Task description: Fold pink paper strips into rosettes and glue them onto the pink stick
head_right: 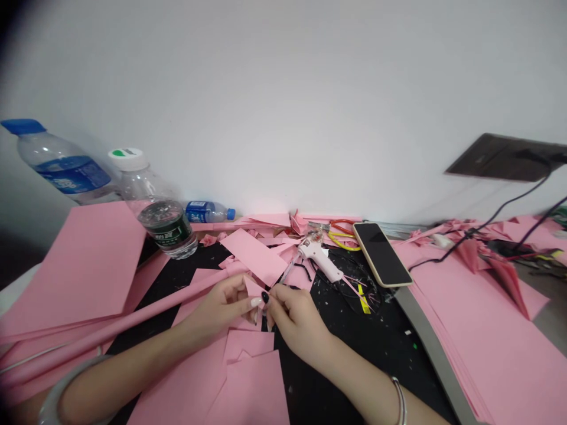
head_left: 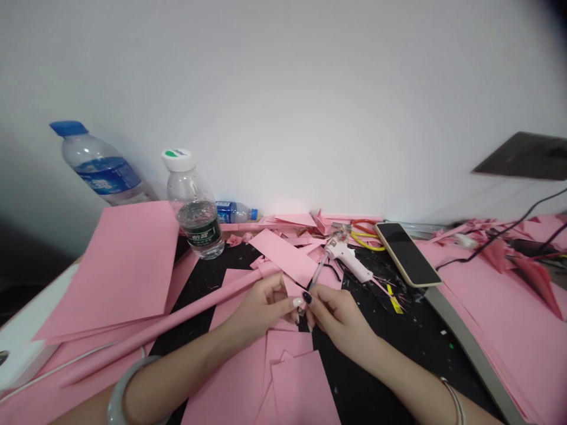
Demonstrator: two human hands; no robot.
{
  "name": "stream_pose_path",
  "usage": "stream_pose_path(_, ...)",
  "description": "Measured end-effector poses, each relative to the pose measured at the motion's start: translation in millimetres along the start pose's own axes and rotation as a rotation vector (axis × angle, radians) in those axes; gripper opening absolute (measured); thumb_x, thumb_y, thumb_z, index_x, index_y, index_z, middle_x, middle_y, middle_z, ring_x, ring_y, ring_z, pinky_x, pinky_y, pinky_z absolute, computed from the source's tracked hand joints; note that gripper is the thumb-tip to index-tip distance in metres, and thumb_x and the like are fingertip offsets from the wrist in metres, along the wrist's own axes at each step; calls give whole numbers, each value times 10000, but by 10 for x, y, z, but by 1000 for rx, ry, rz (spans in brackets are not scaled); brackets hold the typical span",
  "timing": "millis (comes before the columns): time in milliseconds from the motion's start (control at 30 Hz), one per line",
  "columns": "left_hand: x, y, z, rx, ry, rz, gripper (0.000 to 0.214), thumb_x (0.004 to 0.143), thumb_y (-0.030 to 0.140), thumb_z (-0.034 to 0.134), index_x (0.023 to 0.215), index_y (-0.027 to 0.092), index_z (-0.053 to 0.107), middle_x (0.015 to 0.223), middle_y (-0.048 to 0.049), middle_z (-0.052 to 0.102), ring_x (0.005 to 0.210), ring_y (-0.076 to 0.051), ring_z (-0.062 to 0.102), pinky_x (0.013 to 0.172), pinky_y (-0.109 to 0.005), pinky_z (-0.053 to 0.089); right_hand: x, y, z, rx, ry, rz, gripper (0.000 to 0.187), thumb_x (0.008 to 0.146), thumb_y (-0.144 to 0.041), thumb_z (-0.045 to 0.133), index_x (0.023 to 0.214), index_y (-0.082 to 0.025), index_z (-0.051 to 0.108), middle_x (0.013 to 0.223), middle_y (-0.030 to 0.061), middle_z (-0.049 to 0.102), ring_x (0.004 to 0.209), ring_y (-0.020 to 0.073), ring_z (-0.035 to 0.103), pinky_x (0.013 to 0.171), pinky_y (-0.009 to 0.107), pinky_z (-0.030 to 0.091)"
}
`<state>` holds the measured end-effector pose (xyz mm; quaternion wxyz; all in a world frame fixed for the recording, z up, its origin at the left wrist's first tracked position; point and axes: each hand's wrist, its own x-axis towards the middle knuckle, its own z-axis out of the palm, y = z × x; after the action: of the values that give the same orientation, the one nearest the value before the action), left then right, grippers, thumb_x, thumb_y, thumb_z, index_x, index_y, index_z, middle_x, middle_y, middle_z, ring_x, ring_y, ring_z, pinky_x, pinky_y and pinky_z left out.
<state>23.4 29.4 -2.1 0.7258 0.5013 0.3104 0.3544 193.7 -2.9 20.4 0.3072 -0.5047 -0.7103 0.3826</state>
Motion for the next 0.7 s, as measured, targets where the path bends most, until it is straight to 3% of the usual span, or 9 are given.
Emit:
stream_pose_path(133,-4,49,-4,28,31,15,189,788,290,648,708,150,548,647,12,584,617,-112,553,620,-233,446,-13,3,-17,-59,-54,-38,322,911,-144,387,601,-184,464,551,-25,542,508,95,499,533,203,359)
stream_pose_path(233,-12,69,2,97,62,21,224,781,303,649,665,158,523,627,18,572,608,-112,540,608,-231,432,-19,0,-48,-137,-62,-82,314,910,-163,404,600,-185,446,525,-43,458,476,87,425,493,207,314)
stream_pose_path(367,-27,-5,-4,135,5,-31,280,744,278,681,627,166,452,634,35,516,577,-97,497,555,-218,414,-9,1,-82,-155,61,-149,32,855,-166,514,841,-182,538,612,-47,451,501,92,400,475,209,306)
stream_pose_path(433,-33,-58,-12,102,-65,-40,261,750,264,670,655,168,447,646,40,500,572,-92,488,543,-217,416,0,4,-84,-140,88,-216,102,841,-146,539,933,-185,560,657,-30,486,538,103,438,497,213,337)
stream_pose_path(600,-43,-44,-6,128,-40,16,221,730,236,693,696,155,490,737,28,505,658,-95,505,577,-207,422,-8,20,-53,-68,158,-350,115,866,-108,517,813,-185,585,718,21,576,653,137,545,592,245,416)
stream_pose_path(700,-50,31,16,97,-29,-56,226,717,243,711,875,161,572,835,-6,589,771,-142,589,658,-249,473,-27,30,-33,-40,246,-343,127,858,-91,515,801,-187,573,726,19,591,637,134,554,573,243,421)
